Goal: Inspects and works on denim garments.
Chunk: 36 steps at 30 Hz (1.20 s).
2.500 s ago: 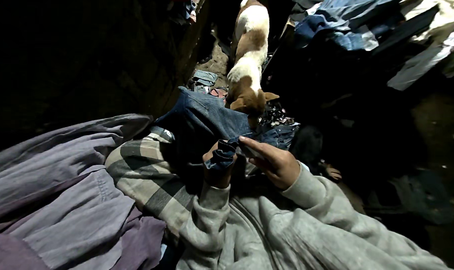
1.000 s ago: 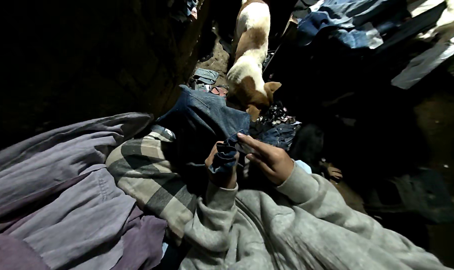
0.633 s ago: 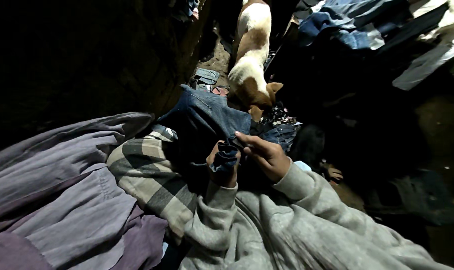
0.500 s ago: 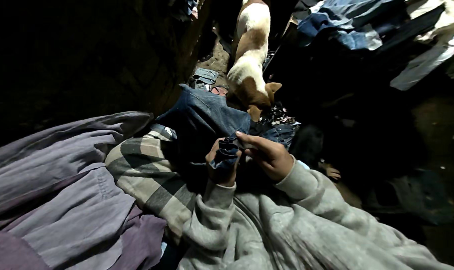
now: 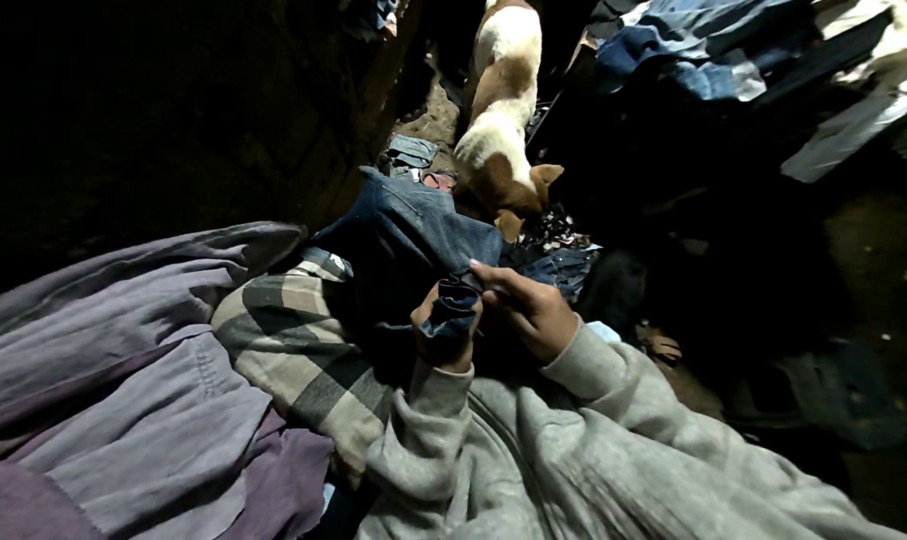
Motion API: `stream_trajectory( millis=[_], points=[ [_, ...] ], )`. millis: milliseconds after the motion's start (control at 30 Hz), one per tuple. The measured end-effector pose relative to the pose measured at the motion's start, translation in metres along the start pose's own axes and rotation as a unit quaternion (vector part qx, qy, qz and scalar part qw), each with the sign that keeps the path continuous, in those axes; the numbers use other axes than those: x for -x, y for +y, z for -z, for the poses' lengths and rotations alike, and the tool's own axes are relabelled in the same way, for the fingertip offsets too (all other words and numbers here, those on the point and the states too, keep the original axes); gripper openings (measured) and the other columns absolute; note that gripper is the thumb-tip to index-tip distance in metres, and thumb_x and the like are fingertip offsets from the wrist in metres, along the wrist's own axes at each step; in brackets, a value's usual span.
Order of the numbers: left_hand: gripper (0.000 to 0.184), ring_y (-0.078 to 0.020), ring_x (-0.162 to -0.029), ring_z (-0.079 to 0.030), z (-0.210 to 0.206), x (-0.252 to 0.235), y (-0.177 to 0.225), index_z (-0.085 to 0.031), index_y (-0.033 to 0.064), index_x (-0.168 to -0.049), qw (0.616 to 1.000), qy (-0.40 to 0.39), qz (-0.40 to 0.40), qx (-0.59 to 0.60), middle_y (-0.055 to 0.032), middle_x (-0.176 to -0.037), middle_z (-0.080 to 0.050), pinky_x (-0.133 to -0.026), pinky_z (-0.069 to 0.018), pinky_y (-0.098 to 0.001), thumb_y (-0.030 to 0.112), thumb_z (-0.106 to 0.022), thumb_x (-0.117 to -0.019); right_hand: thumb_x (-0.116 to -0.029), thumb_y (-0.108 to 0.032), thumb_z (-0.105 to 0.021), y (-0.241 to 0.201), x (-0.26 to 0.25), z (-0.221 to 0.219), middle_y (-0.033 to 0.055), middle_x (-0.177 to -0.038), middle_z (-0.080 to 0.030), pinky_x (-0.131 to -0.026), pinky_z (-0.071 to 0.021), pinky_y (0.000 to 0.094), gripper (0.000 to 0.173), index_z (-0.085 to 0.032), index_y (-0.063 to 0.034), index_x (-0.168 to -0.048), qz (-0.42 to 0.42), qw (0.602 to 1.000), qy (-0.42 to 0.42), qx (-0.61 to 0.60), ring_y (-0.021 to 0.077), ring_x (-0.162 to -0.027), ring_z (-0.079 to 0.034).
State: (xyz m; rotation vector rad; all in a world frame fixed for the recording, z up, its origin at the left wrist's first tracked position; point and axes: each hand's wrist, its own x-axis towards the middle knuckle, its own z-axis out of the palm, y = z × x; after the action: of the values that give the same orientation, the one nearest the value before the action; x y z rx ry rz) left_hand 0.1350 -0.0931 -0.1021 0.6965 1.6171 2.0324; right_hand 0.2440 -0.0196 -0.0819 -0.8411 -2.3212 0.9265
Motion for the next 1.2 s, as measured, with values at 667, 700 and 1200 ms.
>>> stream_trajectory(
  millis=[667,700,1200],
  points=[
    [0.012,0.0058,-0.074,-0.065,0.005,-0.003,0.002,-0.067,-0.0063,-0.079,0.999,-0.04,0.005,0.01,0.0029,-0.074,-0.07,-0.072,-0.056,-0.014,-0.004,-0.075,-0.0706,-0.1038,-0.028,-0.053,-0.002,0.009,0.01,0.0155,-0.091,-0.073,-0.062,-0.058,0.0436,0.037,-0.069,-0.0113,-0.132,0.017,0.997,-0.007,0.072,0.0277,-0.071,-0.07],
    [0.012,0.0058,-0.074,-0.065,0.003,-0.003,0.003,-0.067,-0.0092,-0.078,0.999,-0.037,-0.007,-0.017,0.0002,-0.073,-0.07,-0.072,-0.055,-0.0133,-0.004,-0.074,-0.0705,-0.1036,-0.027,-0.054,-0.003,0.006,0.008,0.0153,-0.094,-0.074,-0.065,-0.0589,0.044,0.036,-0.07,-0.0097,-0.132,0.009,0.998,-0.006,0.064,0.0273,-0.074,-0.071],
    [0.012,0.0063,-0.074,-0.064,0.007,-0.004,0.004,-0.067,-0.0094,-0.079,0.998,-0.052,-0.002,-0.038,-0.0005,-0.074,-0.07,-0.074,-0.0544,-0.0127,-0.004,-0.074,-0.0713,-0.106,-0.029,-0.05,0.011,0.01,0.013,0.0157,-0.105,-0.075,-0.076,-0.0595,0.0429,0.04,-0.067,-0.0077,-0.135,0.026,0.999,-0.041,-0.005,0.0258,-0.085,-0.073]
  ],
)
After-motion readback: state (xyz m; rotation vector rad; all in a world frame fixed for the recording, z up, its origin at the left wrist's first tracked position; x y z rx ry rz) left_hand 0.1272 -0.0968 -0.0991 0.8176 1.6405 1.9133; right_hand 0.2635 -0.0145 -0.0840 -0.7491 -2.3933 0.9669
